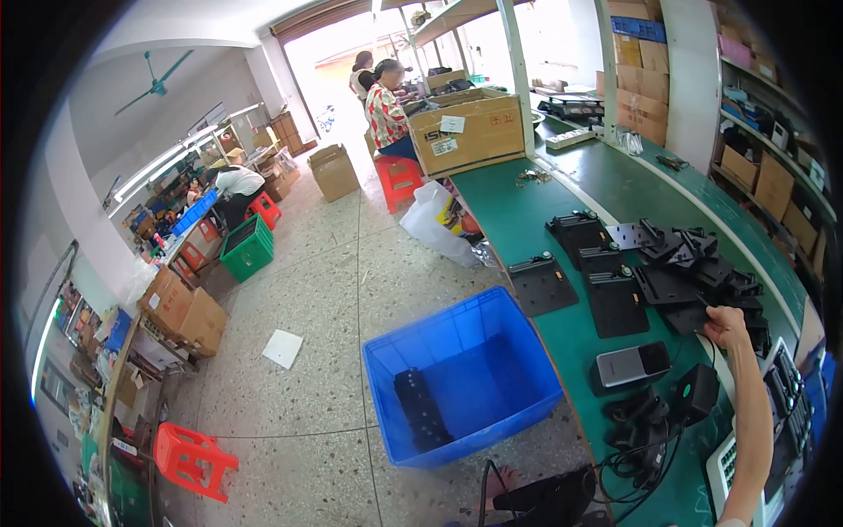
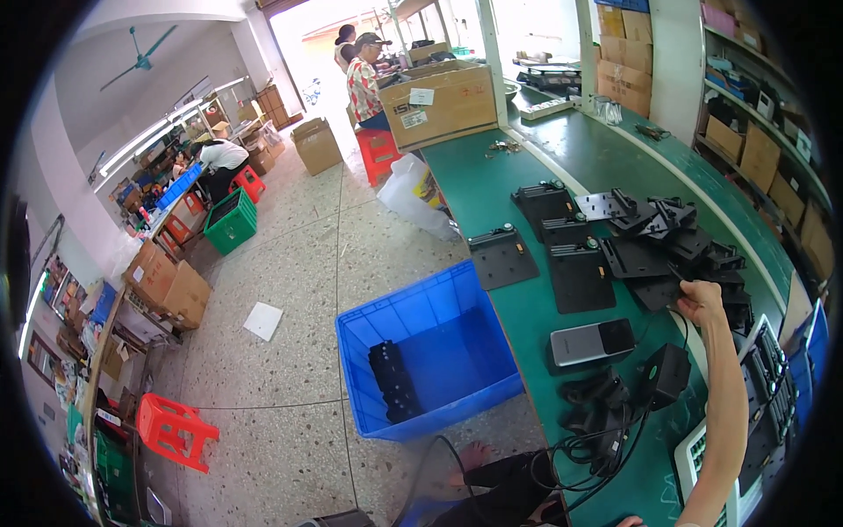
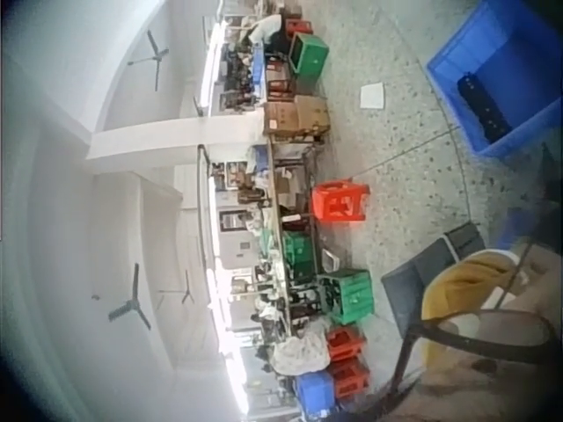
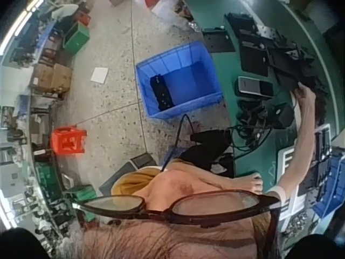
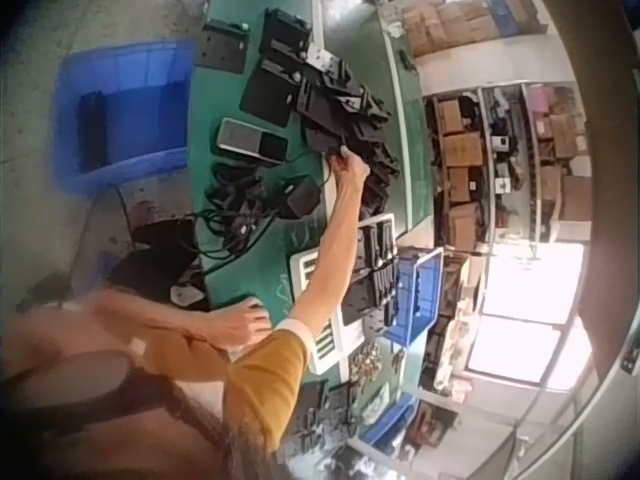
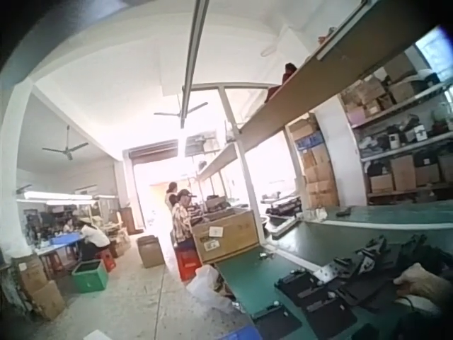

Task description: The person picks up a black plastic panel, inserts a green circular part and a small metal component into it by hand, and places the panel onto a white tray. This process is repeated with a second panel, and then the person begins assembling a third panel.

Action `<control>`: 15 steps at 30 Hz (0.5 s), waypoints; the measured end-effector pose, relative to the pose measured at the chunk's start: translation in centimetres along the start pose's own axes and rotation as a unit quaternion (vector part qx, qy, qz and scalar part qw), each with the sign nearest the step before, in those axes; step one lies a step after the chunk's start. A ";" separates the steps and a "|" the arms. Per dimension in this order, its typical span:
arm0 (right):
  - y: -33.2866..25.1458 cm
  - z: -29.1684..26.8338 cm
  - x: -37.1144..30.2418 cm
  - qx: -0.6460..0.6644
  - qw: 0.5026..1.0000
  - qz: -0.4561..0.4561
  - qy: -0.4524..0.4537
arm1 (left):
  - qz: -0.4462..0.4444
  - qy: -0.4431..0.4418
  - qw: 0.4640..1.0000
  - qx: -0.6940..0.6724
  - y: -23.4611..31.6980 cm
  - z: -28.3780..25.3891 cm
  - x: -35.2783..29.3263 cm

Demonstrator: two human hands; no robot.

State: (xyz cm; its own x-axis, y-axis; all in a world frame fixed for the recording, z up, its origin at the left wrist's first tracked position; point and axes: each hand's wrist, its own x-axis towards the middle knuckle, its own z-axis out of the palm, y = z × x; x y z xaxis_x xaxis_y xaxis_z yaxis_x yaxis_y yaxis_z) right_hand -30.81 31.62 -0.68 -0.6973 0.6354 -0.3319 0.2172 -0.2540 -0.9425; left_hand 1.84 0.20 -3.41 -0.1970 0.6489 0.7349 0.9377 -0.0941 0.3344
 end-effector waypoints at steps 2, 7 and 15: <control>-0.2 -0.6 -0.1 0.001 1.000 -0.008 0.019 | -0.018 -0.023 0.997 -0.064 0.1 -1.0 0.3; -1.8 -3.7 -0.6 0.067 0.993 -0.089 0.045 | -0.025 -0.071 0.989 -0.130 -0.1 -2.3 0.4; -8.1 0.6 -9.3 0.059 0.977 -0.119 0.164 | -0.052 -0.173 0.965 -0.189 -1.3 -3.6 0.6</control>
State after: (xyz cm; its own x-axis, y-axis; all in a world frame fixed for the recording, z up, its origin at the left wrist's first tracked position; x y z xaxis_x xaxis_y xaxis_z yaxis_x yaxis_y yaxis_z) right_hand -26.53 27.34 10.03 -0.4579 0.8813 -0.1164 -0.0191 -0.1407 -0.9899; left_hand -0.55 -2.01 -1.21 -0.1168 0.8767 0.4666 0.7334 -0.2406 0.6358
